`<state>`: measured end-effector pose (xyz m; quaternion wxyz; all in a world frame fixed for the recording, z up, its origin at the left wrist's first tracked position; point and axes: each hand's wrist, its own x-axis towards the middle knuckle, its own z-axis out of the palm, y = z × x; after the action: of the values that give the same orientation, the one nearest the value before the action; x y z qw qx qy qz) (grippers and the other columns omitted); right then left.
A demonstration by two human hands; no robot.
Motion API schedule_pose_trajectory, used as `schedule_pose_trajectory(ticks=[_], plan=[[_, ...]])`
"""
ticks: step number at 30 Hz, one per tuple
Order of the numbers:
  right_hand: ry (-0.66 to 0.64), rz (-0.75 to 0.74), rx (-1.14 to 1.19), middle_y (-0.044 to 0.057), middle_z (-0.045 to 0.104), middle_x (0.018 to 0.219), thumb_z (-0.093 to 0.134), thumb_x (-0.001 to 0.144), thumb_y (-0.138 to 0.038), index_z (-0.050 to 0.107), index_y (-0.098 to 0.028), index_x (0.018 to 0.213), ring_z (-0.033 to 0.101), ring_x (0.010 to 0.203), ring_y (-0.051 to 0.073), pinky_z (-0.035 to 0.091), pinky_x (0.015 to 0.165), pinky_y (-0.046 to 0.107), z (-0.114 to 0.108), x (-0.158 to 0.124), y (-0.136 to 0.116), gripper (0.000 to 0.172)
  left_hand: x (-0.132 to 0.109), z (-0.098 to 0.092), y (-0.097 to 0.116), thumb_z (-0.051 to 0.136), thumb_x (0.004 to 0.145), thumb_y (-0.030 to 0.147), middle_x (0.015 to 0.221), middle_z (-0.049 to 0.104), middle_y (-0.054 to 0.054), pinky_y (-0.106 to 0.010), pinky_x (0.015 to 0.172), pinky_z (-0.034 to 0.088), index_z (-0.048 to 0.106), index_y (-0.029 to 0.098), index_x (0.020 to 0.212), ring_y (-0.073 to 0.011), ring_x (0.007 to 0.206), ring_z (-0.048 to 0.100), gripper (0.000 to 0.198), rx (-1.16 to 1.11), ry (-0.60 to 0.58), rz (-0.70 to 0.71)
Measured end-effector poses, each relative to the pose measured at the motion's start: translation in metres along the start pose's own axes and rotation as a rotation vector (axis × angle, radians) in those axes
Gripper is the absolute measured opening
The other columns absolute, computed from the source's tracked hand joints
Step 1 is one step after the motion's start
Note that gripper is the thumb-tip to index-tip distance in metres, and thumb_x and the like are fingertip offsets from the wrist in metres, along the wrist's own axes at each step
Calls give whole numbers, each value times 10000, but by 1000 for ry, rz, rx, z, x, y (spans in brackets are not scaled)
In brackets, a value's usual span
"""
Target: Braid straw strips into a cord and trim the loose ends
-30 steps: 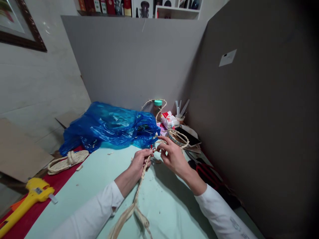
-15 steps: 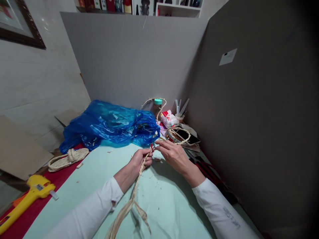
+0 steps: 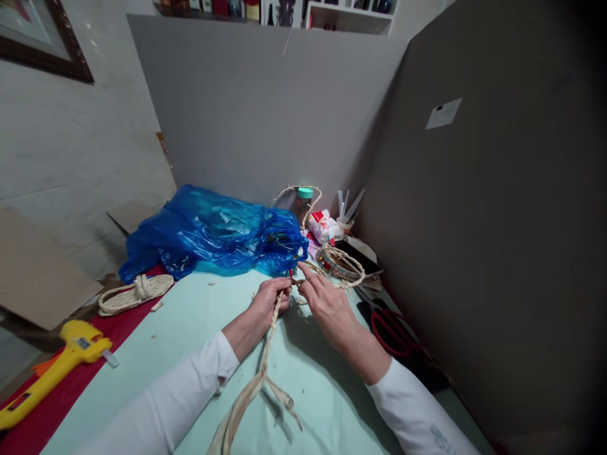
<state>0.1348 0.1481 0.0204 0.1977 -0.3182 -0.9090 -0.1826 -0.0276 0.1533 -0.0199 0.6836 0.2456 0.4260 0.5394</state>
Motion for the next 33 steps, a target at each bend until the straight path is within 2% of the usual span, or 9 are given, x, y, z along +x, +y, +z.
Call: schedule_pose_trajectory(ticks=[3,6,9,12,15,20,26,30,33], plan=[[33,-31,-61,186,461,1454,416,925,-43,655,-91,969,521,1206,284,484,534,281,-5,-7,-13,248,2,2,-5,574,920,321,1024,638,-69,-316,685,559,595,128,1114,-153,813,634,275,0,19,-2],[79,-45,-57,174,540,1383,395,939,-49,646,-84,1033,478,1245,284,492,592,292,-6,-11,-22,270,1,5,-10,578,917,319,1066,634,-79,-339,721,562,591,130,1136,-168,859,637,289,-4,38,2],[-47,22,-18,150,683,1096,388,952,-72,645,-123,988,581,1034,258,449,581,310,-7,-11,-27,265,0,5,-9,585,912,315,1127,622,-95,-376,779,557,584,132,1166,-193,930,633,313,-9,45,-20],[-182,104,-9,109,673,816,407,934,-67,634,-150,907,601,786,236,333,492,320,-10,-9,-29,243,1,3,-7,587,910,319,1156,613,-104,-395,806,551,578,131,1183,-205,963,629,331,-21,36,-60],[-224,143,-6,100,660,784,447,886,-32,625,-150,890,602,725,226,268,480,317,-13,-8,-32,213,3,0,-5,583,912,326,1156,613,-104,-395,804,552,576,134,1187,-205,962,629,335,-42,21,-97],[-293,234,45,70,677,794,458,814,19,618,-175,878,601,635,194,253,514,312,-14,-15,-36,259,4,-2,-6,578,914,333,1193,601,-106,-419,835,543,567,145,1209,-218,1001,620,350,-76,-15,-115],[-302,427,114,124,691,797,457,808,9,633,-146,837,608,614,192,273,542,295,9,-15,-11,236,-3,3,-10,576,916,330,1163,611,-98,-403,811,549,574,144,1192,-206,969,627,333,-61,-74,-58],[-210,551,256,114,700,796,454,852,-66,652,-148,840,617,668,179,327,591,265,30,2,13,215,-8,6,-10,578,917,315,1071,633,-80,-345,732,561,592,131,1136,-171,868,637,286,-8,-86,1],[-102,656,436,102,691,725,454,887,-178,658,-145,773,603,629,174,363,606,261,42,13,23,236,-10,7,-10,576,920,305,974,639,-56,-290,649,551,603,123,1078,-135,764,625,242,35,-75,28]])
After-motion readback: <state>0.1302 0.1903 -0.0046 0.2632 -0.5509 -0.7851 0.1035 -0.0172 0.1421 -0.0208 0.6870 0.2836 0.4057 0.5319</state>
